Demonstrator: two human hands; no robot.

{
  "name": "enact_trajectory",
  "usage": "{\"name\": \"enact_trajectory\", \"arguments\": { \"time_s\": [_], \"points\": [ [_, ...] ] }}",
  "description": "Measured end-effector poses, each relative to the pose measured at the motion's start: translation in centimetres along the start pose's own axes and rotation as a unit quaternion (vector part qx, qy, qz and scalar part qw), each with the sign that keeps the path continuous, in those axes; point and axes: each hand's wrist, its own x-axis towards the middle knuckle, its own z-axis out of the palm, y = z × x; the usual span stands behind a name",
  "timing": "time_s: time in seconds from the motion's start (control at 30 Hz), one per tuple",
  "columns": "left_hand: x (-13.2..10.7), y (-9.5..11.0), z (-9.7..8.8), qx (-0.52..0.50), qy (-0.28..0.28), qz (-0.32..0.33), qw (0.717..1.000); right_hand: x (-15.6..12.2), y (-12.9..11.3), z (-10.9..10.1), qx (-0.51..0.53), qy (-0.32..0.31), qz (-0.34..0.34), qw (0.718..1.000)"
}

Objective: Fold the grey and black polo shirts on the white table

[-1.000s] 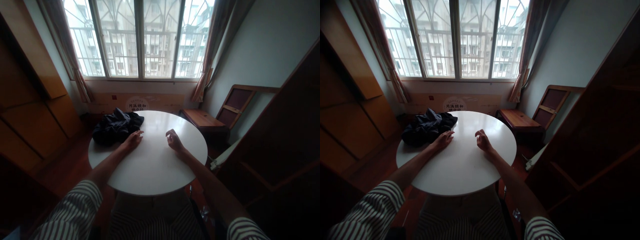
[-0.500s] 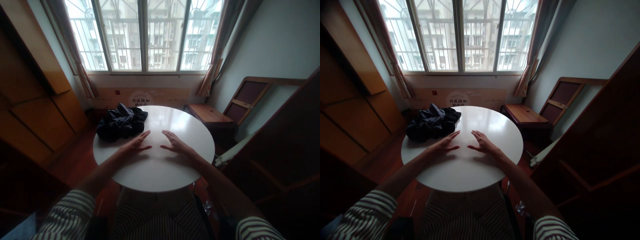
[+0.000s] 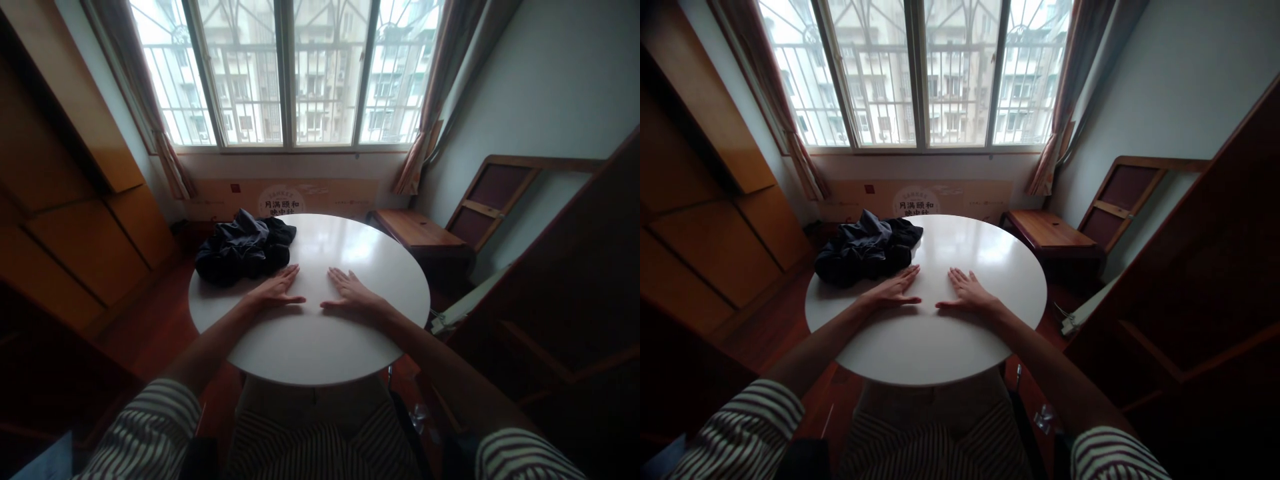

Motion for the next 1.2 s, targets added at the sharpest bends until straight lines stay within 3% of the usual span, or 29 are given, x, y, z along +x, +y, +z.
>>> {"name": "enact_trajectory", "arguments": {
  "time_s": [0.6, 0.9, 1.2],
  "points": [
    [0.2, -0.4, 0.5, 0.029, -0.052, 0.002, 0.998, -0.6, -0.6, -0.4, -0.005, -0.012, 0.002, 1.0],
    [0.0, 1.0, -0.4, 0.022, -0.053, -0.009, 0.998, -0.7, -0.8, -0.6, 0.001, -0.018, 0.002, 1.0],
    [0.0, 0.5, 0.0, 0.019, -0.047, -0.002, 0.999, -0.8, -0.9, -0.7, 0.002, -0.017, 0.003, 1.0]
  ]
}}
